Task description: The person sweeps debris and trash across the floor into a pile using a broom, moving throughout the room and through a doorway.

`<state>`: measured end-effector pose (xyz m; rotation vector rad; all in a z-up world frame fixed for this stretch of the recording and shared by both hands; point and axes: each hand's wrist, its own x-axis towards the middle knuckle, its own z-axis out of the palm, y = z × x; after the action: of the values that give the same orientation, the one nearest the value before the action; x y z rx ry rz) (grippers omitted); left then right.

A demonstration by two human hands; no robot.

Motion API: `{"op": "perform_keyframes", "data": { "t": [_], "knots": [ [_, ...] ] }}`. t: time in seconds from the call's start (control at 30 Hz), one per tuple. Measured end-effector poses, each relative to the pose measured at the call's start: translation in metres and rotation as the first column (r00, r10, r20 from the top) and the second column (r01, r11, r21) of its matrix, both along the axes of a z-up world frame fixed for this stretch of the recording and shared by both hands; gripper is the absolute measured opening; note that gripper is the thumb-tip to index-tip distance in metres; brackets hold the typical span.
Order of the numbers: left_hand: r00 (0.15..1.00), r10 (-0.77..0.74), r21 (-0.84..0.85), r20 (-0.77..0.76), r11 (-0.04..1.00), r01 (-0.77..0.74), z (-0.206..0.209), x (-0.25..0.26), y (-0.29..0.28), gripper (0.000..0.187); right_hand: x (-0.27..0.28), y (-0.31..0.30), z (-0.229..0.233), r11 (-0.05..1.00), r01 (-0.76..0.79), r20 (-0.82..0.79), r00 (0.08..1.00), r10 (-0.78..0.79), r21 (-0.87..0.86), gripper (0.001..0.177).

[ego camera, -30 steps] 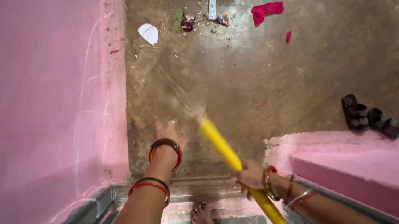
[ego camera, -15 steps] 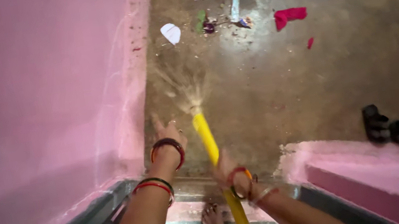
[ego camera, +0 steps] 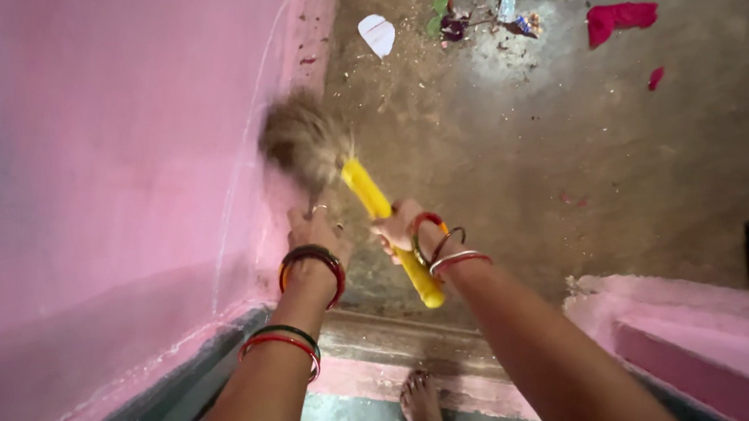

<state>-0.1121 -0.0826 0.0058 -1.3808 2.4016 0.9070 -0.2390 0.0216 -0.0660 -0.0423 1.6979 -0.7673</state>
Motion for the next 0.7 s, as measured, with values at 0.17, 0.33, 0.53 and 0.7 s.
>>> {"op": "perform_keyframes", "data": {
  "t": [0.17, 0.33, 0.53, 0.7],
  "knots": [
    [0.988, 0.052, 0.065, 0.145, 0.996, -0.062, 0.006, -0.002, 0.004, 0.054, 0.068, 0.074, 0.008, 0.986, -0.076, -0.187, 0.981, 0.048, -0.146, 0.020],
    [0.997, 0.057, 0.099, 0.045, 0.993, -0.062, -0.001, -0.015, 0.024, 0.072, 0.064, 0.177, 0.000, 0.999, 0.004, 0.445, 0.895, 0.014, -0.038, 0.020],
    [0.999, -0.043, 0.046, -0.017, 0.998, 0.044, -0.017, -0.053, 0.055, 0.082, -0.057, 0.165, -0.062, 0.987, 0.156, 0.322, 0.933, -0.160, 0.040, 0.023],
    [0.988, -0.133, 0.120, 0.083, 0.985, 0.123, -0.016, -0.069, 0.085, 0.084, -0.062, 0.159, 0.008, 0.889, 0.432, 0.030, 0.901, -0.433, -0.153, 0.019]
  ]
}}
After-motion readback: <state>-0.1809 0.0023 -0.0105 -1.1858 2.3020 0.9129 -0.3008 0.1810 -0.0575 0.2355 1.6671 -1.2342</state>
